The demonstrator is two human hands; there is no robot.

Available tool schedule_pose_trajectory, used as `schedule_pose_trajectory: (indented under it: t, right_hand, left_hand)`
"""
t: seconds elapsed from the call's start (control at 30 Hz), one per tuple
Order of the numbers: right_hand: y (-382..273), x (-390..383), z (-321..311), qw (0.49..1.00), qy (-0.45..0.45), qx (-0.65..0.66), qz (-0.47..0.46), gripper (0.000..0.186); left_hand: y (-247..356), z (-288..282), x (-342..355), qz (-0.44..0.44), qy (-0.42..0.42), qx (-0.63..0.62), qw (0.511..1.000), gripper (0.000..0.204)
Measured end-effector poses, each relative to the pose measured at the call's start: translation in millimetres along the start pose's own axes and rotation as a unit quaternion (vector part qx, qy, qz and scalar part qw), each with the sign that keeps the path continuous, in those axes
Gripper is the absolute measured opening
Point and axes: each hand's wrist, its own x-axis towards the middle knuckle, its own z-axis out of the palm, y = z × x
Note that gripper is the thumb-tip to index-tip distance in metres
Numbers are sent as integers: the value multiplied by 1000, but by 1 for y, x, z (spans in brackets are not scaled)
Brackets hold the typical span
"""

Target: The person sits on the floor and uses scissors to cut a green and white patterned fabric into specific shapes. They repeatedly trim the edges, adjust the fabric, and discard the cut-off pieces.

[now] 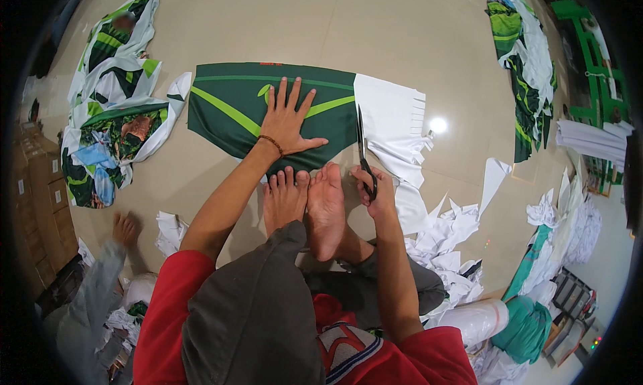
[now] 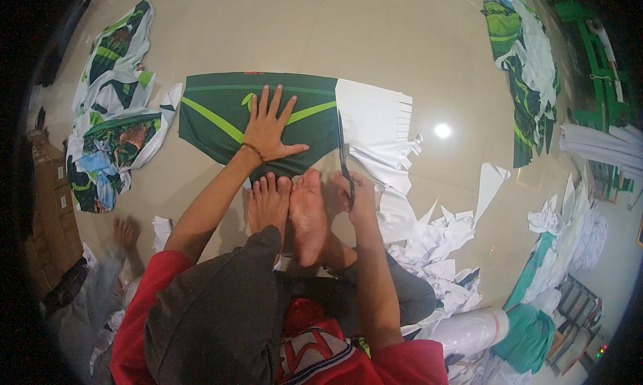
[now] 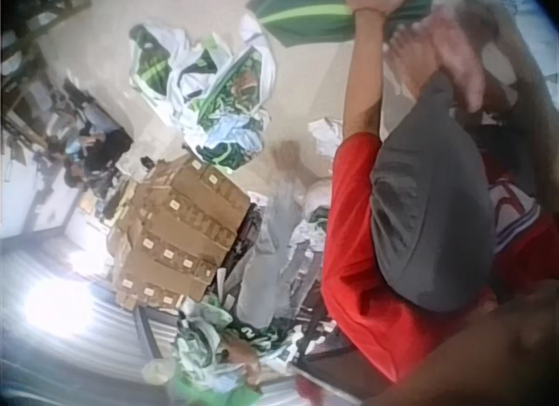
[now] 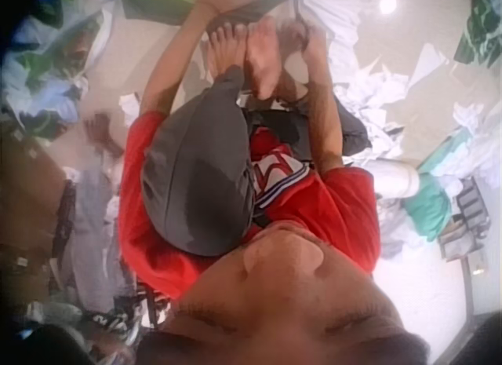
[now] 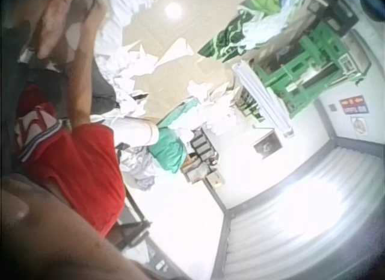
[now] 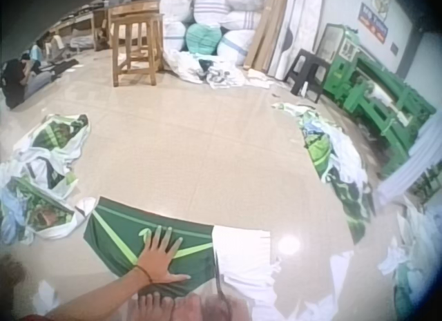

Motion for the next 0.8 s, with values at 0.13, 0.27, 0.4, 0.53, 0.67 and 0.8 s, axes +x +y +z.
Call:
schedule_pose_trajectory:
  t: [0.13, 0.27, 0.4, 0.53, 0.67, 0.8]
  right_hand:
    - [0, 10, 6, 998, 26, -53, -9, 29]
    - [2, 11, 6, 998, 25, -49, -7, 29]
    - [-13, 16, 13, 999, -9, -24, -20, 29]
    - [-22, 28, 17, 999, -21, -39, -19, 30]
    - [-16, 35, 16, 998, 15, -61, -26, 33]
    - [-26, 29, 24, 999, 17, -48, -10, 30]
  left_hand:
    - [1, -2, 1, -3, -12, -1, 1000, 122]
    - [1, -2, 1, 2, -1, -3, 1000, 121]
    - [0, -2, 0, -1, -4, 6, 1000, 121]
    - [-2, 0, -2, 6, 8, 2, 1000, 121]
    - [0, 1, 0, 12, 8, 1, 1000, 121]
    - [-2, -1, -3, 6, -4, 8, 1000, 122]
